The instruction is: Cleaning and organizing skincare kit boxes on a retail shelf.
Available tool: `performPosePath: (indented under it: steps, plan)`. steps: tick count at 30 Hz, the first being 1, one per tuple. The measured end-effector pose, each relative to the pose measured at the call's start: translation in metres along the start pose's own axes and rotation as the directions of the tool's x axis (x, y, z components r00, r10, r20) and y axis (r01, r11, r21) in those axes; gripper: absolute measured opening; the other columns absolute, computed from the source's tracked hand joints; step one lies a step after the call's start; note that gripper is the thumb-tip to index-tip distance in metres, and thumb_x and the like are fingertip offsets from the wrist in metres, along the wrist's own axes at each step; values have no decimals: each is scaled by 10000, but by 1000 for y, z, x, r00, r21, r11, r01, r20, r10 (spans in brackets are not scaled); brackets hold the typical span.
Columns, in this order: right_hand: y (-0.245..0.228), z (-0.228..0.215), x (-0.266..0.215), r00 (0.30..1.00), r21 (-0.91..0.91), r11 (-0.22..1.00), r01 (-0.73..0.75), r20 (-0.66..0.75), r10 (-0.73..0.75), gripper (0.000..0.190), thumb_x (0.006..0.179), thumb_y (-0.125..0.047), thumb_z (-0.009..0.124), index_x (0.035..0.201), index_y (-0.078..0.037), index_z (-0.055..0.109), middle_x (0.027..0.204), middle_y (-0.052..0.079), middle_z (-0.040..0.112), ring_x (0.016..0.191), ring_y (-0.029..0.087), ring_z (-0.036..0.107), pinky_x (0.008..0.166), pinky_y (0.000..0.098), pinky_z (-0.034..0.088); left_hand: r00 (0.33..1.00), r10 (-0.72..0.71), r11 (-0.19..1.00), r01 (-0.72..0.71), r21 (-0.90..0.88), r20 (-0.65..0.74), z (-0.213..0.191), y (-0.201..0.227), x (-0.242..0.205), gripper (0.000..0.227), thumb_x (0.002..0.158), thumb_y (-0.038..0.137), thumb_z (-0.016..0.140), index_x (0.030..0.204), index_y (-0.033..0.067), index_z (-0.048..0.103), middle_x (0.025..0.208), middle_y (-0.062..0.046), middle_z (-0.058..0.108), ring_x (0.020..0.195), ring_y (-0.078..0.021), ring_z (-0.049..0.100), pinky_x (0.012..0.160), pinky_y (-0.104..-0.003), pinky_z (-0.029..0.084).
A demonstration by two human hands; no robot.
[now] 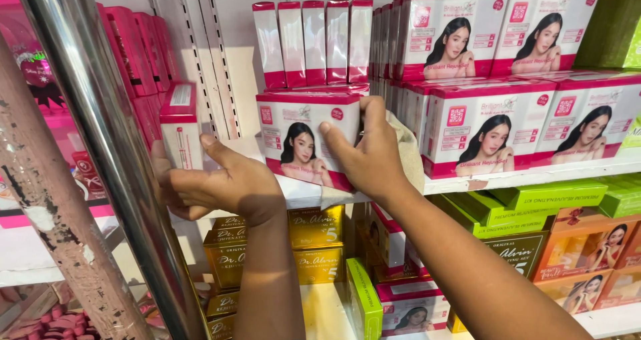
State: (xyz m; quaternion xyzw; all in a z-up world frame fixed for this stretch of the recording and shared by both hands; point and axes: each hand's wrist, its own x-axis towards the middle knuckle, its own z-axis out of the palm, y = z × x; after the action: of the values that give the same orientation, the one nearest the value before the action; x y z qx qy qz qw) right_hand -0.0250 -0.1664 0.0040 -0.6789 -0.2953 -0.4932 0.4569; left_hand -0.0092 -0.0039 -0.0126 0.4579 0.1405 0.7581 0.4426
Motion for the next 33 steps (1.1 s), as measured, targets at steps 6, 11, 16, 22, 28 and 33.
performPosePath:
  steps: [6, 11, 16, 22, 28, 33]
  plan:
    - [-2, -3, 0, 997, -34, 999, 3, 78, 0, 461, 935, -281, 769, 1169, -36, 456, 1057, 160, 747, 978, 210, 740, 850, 351, 571, 997, 34, 999, -32, -22, 62, -2, 8, 4, 508, 957, -86, 669, 1405, 21, 454, 1501, -116, 515, 1474, -274, 391, 1209, -562, 148]
    - [-2, -7, -3, 992, -15, 1000, 7, 124, -5, 518, 897, -269, 769, 1235, -32, 456, 1080, 170, 743, 992, 228, 744, 853, 358, 570, 981, 189, 982, -189, -20, 40, -3, 15, -5, 473, 937, -143, 616, 1338, 102, 561, 1454, -79, 539, 1402, -256, 446, 1181, -504, 320]
    - [-4, -7, -6, 994, -32, 999, 5, 110, -1, 535, 871, -214, 742, 1306, -25, 493, 1083, 165, 754, 977, 235, 763, 856, 359, 581, 847, 289, 895, -74, -440, 447, -13, 36, -5, 380, 914, -107, 490, 1227, 73, 608, 1418, -127, 511, 1377, -291, 493, 1065, -418, 539]
    - [-5, -7, -7, 995, -24, 997, 74, 73, -72, 540, 879, -172, 749, 1343, 9, 541, 1136, 169, 754, 1032, 229, 754, 906, 353, 577, 586, 483, 860, -179, -477, 650, -9, 35, 1, 514, 988, 64, 537, 1501, 67, 526, 1602, -172, 428, 1487, -375, 403, 1249, -489, 313]
    - [0, -5, -7, 994, 77, 996, 50, 91, -57, 559, 894, -137, 753, 1376, 22, 518, 1187, 166, 747, 1093, 195, 730, 944, 323, 569, 530, 480, 869, -173, -464, 700, -8, 33, 0, 483, 1026, 107, 490, 1508, 79, 511, 1599, -171, 443, 1519, -371, 362, 1257, -493, 266]
    - [10, -9, -9, 998, -4, 999, 47, 47, -47, 440, 928, -128, 693, 1328, 16, 580, 1199, 177, 705, 1145, 248, 671, 1021, 351, 522, 495, 500, 858, -168, -486, 711, -4, 29, -1, 514, 1045, 171, 529, 1544, 80, 448, 1653, -185, 357, 1560, -376, 292, 1286, -500, 216]
